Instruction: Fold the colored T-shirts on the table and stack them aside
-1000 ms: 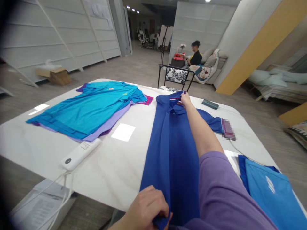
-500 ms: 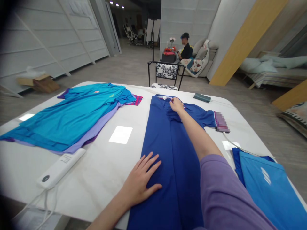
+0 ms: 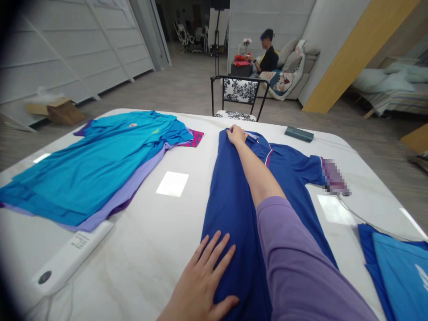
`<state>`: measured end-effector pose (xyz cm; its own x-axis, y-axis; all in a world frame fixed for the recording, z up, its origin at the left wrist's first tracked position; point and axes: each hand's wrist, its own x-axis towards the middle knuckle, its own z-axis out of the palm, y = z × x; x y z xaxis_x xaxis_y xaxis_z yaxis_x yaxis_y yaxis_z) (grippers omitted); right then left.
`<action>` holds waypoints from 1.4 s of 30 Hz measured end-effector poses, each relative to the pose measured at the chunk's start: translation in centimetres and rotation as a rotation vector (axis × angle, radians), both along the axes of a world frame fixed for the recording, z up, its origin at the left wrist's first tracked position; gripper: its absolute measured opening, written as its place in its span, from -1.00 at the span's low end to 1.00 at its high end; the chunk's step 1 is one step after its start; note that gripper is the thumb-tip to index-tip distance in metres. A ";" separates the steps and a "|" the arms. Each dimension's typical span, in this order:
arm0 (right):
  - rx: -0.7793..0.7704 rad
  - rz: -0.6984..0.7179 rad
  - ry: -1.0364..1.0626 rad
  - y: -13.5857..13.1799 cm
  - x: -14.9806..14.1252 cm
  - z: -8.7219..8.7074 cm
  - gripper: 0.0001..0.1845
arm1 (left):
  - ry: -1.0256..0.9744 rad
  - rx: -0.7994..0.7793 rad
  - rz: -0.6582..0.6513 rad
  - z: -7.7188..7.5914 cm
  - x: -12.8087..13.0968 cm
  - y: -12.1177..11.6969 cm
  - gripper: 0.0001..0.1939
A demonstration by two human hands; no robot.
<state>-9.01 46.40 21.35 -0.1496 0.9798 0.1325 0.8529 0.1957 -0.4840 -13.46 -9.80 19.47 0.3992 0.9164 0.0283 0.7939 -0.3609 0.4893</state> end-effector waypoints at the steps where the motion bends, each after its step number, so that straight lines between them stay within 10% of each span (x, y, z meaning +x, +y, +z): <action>1: 0.032 -0.004 -0.014 -0.4 0.2 0.0 -0.62 | -0.006 0.002 0.004 0.1 0.0 0.0 0.22; 7: 0.266 0.154 -0.066 -7.8 3.9 1.1 -0.38 | 0.028 0.048 0.007 0.8 -0.1 0.0 0.21; 15: -0.067 0.431 -0.199 -16.4 7.8 -1.0 -0.08 | 0.129 0.178 -0.019 0.6 0.3 -0.3 0.37; 21: 0.123 0.180 -0.165 -14.9 15.1 3.1 -0.23 | 0.166 0.229 -0.045 2.5 0.5 -1.4 0.47; 28: 0.042 -0.204 -0.309 -11.5 33.3 4.0 -0.46 | -0.030 0.041 -0.178 7.0 12.9 -2.8 -0.40; 34: 0.067 -0.254 -0.384 -7.5 38.8 2.2 -0.47 | -0.028 0.102 -0.448 3.9 23.2 -1.4 -0.41; 42: 0.022 -0.191 -0.497 -5.2 40.0 1.6 -0.50 | 0.025 0.166 -0.529 -0.8 28.1 -1.8 -0.85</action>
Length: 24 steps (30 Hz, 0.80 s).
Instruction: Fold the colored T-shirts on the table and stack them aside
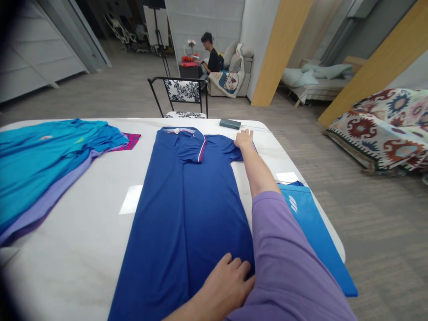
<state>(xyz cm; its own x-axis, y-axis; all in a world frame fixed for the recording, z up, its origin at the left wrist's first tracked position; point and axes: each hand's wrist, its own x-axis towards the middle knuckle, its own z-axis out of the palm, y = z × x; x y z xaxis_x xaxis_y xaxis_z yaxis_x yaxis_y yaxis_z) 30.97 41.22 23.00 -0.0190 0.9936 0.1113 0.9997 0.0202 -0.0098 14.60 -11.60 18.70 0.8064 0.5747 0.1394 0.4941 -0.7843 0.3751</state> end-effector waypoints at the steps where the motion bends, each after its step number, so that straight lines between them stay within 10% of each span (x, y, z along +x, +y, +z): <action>1: 0.014 0.018 0.013 -0.1 -0.1 0.2 -0.54 | 0.012 -0.020 0.023 0.1 0.2 -0.1 -0.87; 8: 0.031 0.024 0.144 -1.4 -1.6 3.7 -0.62 | 0.042 -0.068 0.129 1.6 1.9 -1.4 -0.47; 16: -0.377 -0.009 0.371 -3.9 -1.2 9.2 -0.59 | -0.016 -0.058 0.106 1.0 1.8 -3.3 -0.77; 24: 0.039 -0.043 0.305 -5.5 -0.7 10.2 -0.33 | -0.173 -0.518 0.324 7.5 -6.4 -1.8 -0.51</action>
